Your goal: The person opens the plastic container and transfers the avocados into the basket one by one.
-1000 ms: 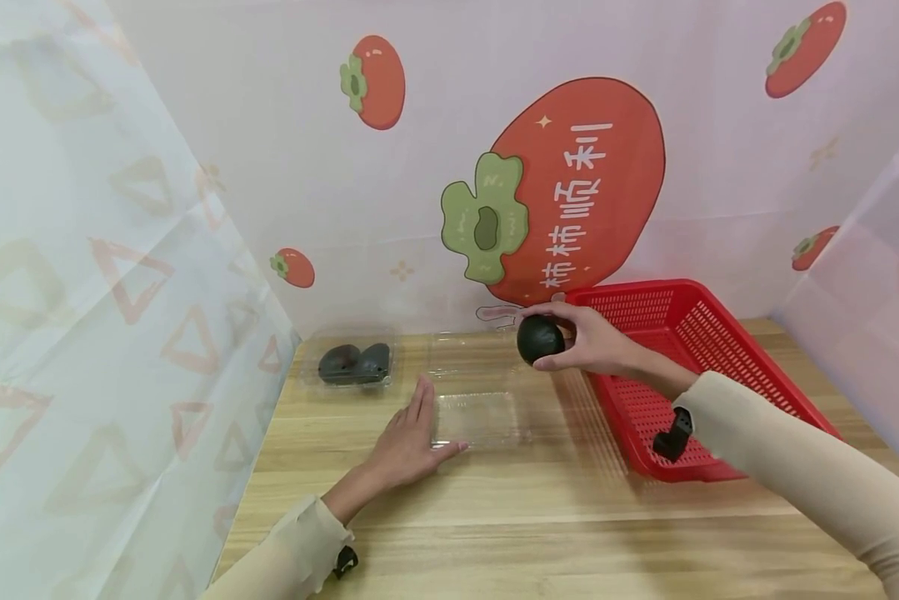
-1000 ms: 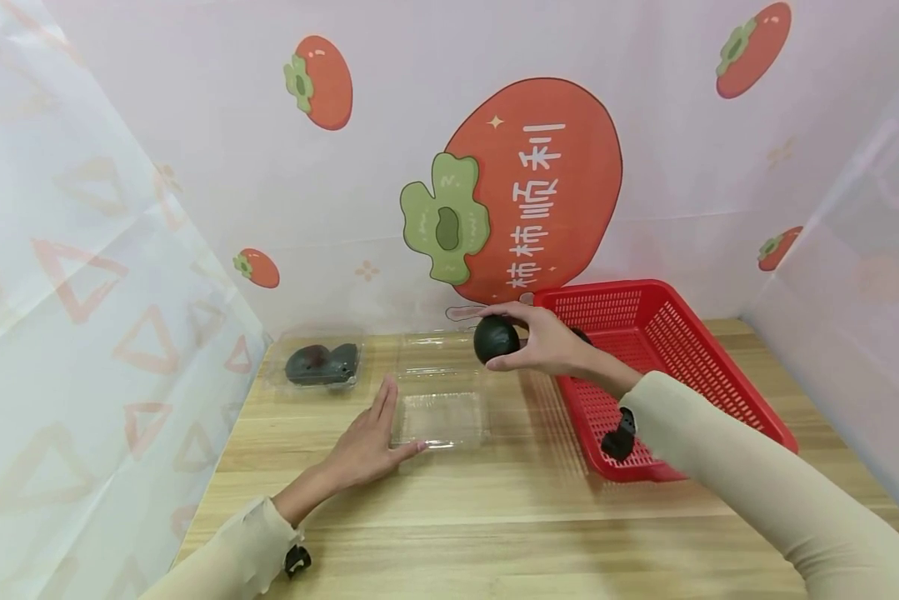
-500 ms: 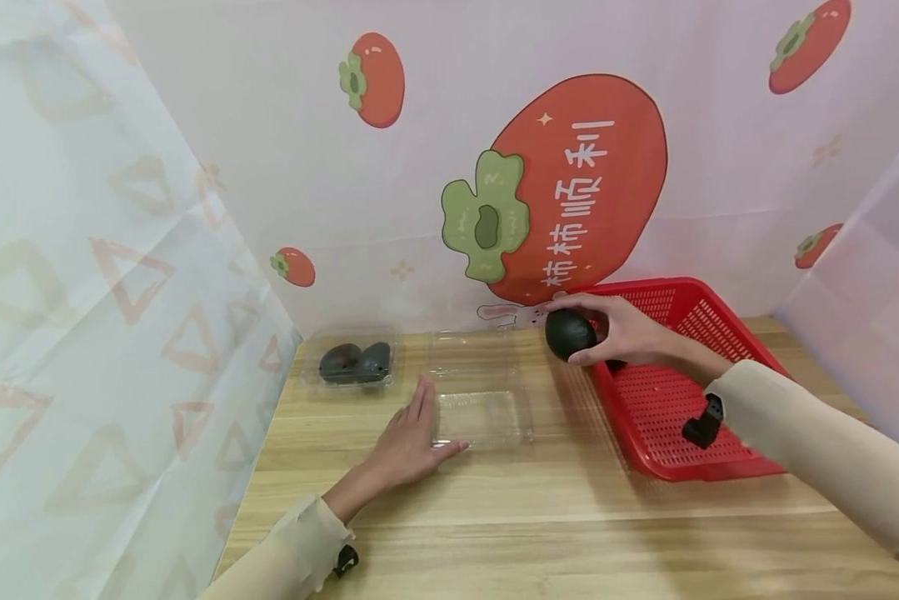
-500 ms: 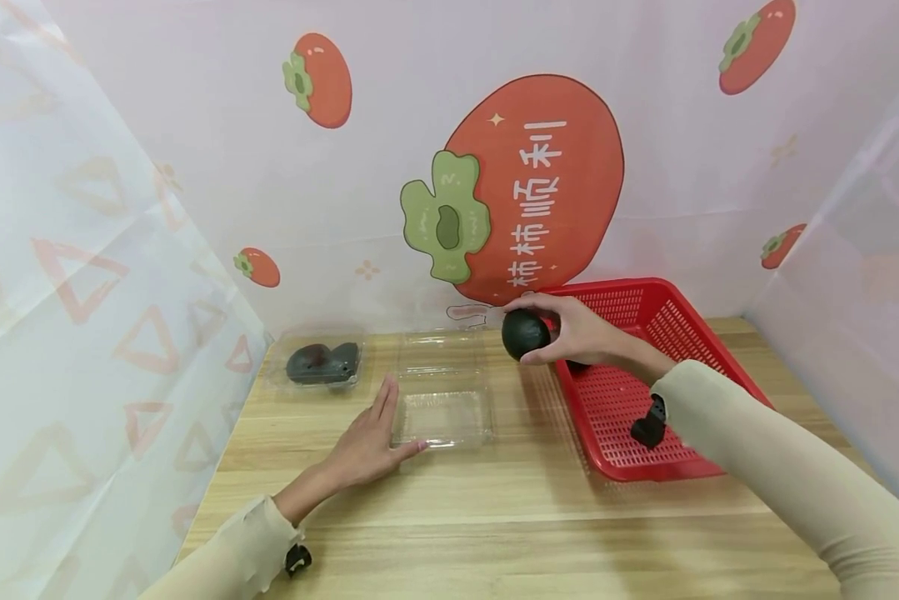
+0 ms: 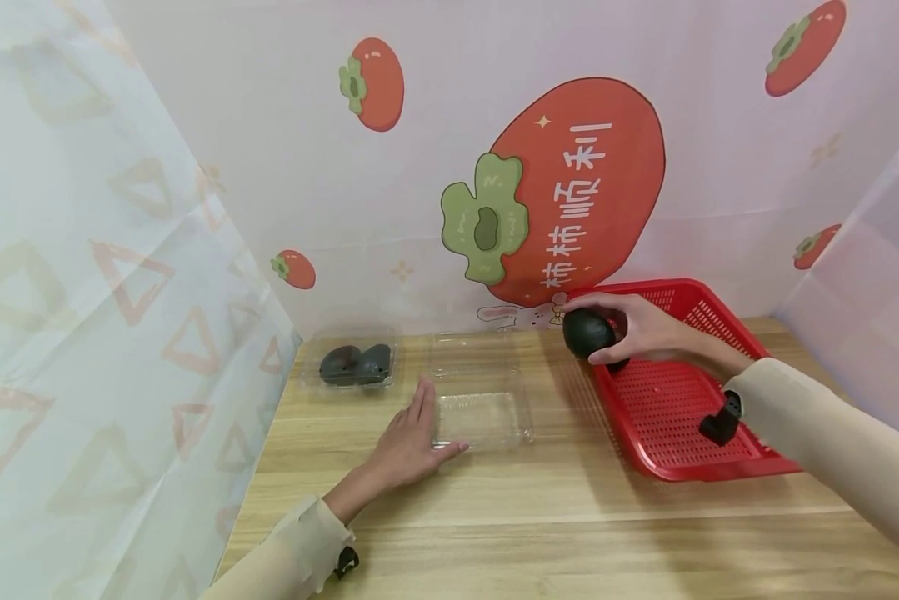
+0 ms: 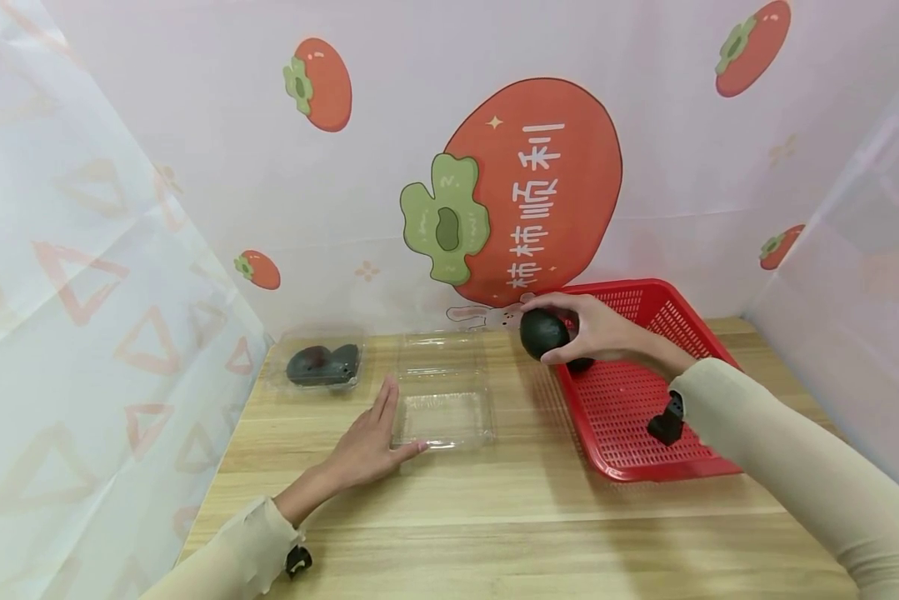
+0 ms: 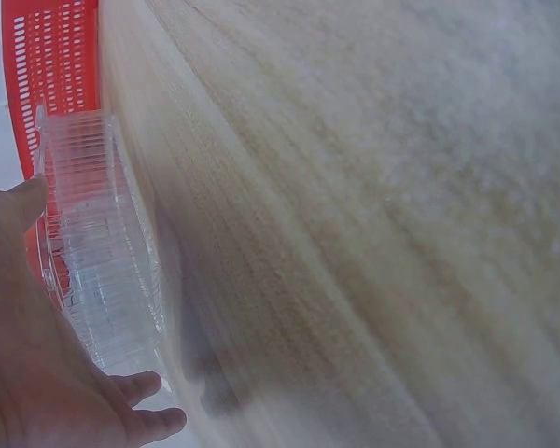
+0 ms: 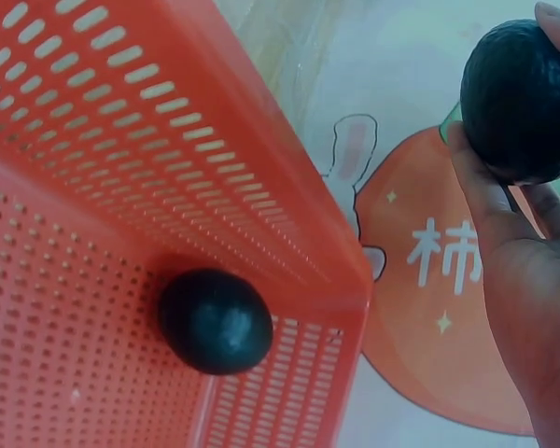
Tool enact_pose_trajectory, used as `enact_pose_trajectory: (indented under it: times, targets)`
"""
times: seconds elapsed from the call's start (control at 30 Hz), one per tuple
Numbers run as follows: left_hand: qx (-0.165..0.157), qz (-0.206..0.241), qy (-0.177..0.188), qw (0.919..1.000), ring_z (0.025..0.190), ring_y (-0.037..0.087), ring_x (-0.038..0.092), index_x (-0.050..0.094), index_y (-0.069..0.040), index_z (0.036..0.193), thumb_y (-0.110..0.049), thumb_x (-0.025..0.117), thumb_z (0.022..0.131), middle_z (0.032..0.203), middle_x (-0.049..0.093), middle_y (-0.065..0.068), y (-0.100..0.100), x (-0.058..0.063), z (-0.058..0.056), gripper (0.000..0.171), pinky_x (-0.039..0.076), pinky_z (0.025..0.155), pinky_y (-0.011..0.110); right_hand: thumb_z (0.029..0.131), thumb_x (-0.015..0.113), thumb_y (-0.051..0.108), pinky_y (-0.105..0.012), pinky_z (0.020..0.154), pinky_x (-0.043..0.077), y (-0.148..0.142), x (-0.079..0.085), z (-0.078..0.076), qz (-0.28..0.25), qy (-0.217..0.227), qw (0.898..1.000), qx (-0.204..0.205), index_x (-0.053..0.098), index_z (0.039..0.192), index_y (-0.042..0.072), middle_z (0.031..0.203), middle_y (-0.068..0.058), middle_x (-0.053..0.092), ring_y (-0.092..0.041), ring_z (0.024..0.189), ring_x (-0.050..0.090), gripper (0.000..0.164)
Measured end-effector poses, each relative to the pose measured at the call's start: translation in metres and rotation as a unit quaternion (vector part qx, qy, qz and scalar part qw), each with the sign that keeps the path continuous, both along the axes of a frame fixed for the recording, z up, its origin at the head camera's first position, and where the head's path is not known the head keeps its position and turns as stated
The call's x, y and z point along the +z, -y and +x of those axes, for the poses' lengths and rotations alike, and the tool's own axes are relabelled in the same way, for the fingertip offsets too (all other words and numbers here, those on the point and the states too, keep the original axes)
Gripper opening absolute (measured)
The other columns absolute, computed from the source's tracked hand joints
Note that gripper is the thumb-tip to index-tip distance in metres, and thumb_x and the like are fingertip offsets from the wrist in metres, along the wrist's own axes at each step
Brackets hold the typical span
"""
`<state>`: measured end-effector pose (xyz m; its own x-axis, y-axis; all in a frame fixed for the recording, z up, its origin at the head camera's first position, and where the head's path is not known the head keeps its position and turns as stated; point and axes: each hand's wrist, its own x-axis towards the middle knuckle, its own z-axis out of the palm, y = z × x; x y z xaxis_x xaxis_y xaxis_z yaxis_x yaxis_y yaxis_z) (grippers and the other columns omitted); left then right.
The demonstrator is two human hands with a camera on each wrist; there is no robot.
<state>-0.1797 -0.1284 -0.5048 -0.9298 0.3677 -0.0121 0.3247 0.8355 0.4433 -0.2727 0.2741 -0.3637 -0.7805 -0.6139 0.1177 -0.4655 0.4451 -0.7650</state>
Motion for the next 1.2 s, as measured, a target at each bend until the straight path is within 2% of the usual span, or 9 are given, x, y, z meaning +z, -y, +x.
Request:
enact_pose_trajectory:
  times: [0.2, 0.43, 0.87, 1.07, 1.2]
  targets:
    - [0.003, -0.003, 0.003, 1.0, 0.159, 0.04, 0.023, 0.002, 0.003, 0.168, -0.064, 0.064, 0.098, 0.177, 0.0, 0.023, -0.001, 0.0, 0.0, 0.115, 0.029, 0.124, 0.059, 0.075, 0.092, 0.008, -0.035, 0.087, 0.061, -0.011, 0.002, -0.002, 0.013, -0.005, 1.0, -0.006, 0.064, 0.144, 0.022, 0.139, -0.002, 0.062, -0.023, 0.121, 0.057, 0.076]
    - [0.004, -0.007, 0.003, 1.0, 0.16, 0.039, 0.021, 0.002, 0.002, 0.168, -0.064, 0.063, 0.098, 0.177, 0.0, 0.022, -0.001, -0.001, -0.001, 0.114, 0.029, 0.125, 0.058, 0.078, 0.091, 0.013, -0.033, 0.086, 0.061, -0.025, -0.001, -0.005, 0.025, -0.018, 1.0, -0.002, 0.062, 0.145, 0.013, 0.138, -0.009, 0.061, -0.023, 0.118, 0.057, 0.074]
    - [0.001, -0.004, 0.005, 1.0, 0.161, 0.039, 0.018, -0.001, 0.003, 0.168, -0.064, 0.063, 0.099, 0.177, -0.002, 0.023, -0.001, -0.001, -0.001, 0.115, 0.028, 0.125, 0.059, 0.078, 0.091, 0.015, -0.032, 0.084, 0.059, -0.047, -0.004, -0.011, 0.055, -0.024, 0.997, -0.038, 0.064, 0.143, 0.013, 0.135, -0.003, 0.063, -0.02, 0.114, 0.058, 0.071]
    - [0.004, -0.005, 0.007, 1.0, 0.161, 0.039, 0.018, 0.0, 0.002, 0.168, -0.065, 0.062, 0.099, 0.177, -0.002, 0.022, -0.001, 0.001, -0.001, 0.114, 0.027, 0.126, 0.058, 0.079, 0.09, 0.015, -0.03, 0.082, 0.059, -0.054, -0.003, -0.012, 0.056, -0.033, 0.997, -0.042, 0.064, 0.143, 0.014, 0.134, -0.008, 0.064, -0.018, 0.109, 0.061, 0.069]
    - [0.005, -0.009, 0.006, 0.9999, 0.161, 0.038, 0.019, 0.0, 0.002, 0.168, -0.065, 0.062, 0.099, 0.177, -0.002, 0.021, -0.001, 0.0, -0.001, 0.114, 0.028, 0.125, 0.057, 0.079, 0.09, 0.014, -0.03, 0.082, 0.06, -0.061, -0.006, -0.015, 0.056, -0.023, 0.997, -0.051, 0.065, 0.143, 0.015, 0.135, -0.009, 0.065, -0.016, 0.109, 0.062, 0.068]
